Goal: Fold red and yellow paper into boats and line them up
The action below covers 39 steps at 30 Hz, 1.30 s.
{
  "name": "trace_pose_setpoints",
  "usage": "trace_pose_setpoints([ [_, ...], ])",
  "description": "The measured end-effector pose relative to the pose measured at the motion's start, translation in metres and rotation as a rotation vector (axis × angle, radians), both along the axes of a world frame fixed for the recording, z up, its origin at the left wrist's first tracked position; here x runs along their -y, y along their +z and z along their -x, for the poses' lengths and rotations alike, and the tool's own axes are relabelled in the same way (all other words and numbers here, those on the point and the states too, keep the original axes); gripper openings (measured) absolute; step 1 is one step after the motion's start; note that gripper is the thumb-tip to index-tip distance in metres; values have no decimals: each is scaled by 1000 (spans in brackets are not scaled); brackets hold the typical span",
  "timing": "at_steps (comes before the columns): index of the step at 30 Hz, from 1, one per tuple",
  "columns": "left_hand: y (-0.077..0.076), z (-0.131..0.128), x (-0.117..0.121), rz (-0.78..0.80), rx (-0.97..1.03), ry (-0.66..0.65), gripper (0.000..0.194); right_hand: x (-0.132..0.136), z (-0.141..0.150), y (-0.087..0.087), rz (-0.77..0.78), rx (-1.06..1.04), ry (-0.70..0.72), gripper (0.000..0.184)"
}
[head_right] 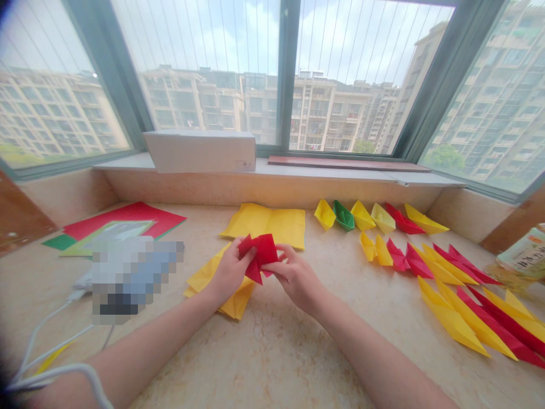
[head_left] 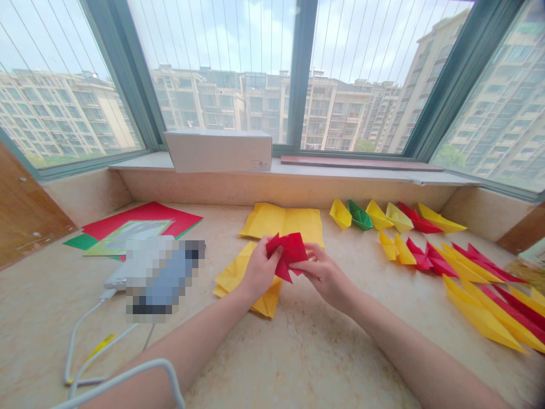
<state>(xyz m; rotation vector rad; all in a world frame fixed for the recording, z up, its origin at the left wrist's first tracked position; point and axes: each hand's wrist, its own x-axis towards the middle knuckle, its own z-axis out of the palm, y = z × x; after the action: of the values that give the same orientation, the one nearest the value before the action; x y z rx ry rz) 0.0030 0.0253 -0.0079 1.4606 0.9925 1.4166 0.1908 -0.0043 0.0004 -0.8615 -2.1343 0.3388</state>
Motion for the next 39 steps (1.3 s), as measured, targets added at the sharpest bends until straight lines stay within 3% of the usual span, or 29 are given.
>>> trace_pose_setpoints([
  [14, 2, -1, 4, -8, -31, -17, 24, 2, 1, 5, -183, 194, -47, 34],
  [18, 3, 0, 4, 29, 13, -18, 29, 10, 2, 11, -137, 210, -40, 29],
  [20, 6, 0, 3, 59, 59, -9, 31, 14, 3, 14, -105, 170, -20, 37],
  [23, 10, -1, 3, 84, 108, 18, 34, 15, 4, 15, -13, -6, -3, 50],
  [27, 11, -4, 4, 94, 131, 11, 38, 9, 7, 10, 145, -281, -71, 42],
  [34, 9, -6, 8, 111, 126, -20, 34, 5, 11, -2, 119, -164, 41, 38],
  [39, 11, -7, 10, 153, 159, -62, 31, 7, 13, -2, 129, -182, 31, 37],
])
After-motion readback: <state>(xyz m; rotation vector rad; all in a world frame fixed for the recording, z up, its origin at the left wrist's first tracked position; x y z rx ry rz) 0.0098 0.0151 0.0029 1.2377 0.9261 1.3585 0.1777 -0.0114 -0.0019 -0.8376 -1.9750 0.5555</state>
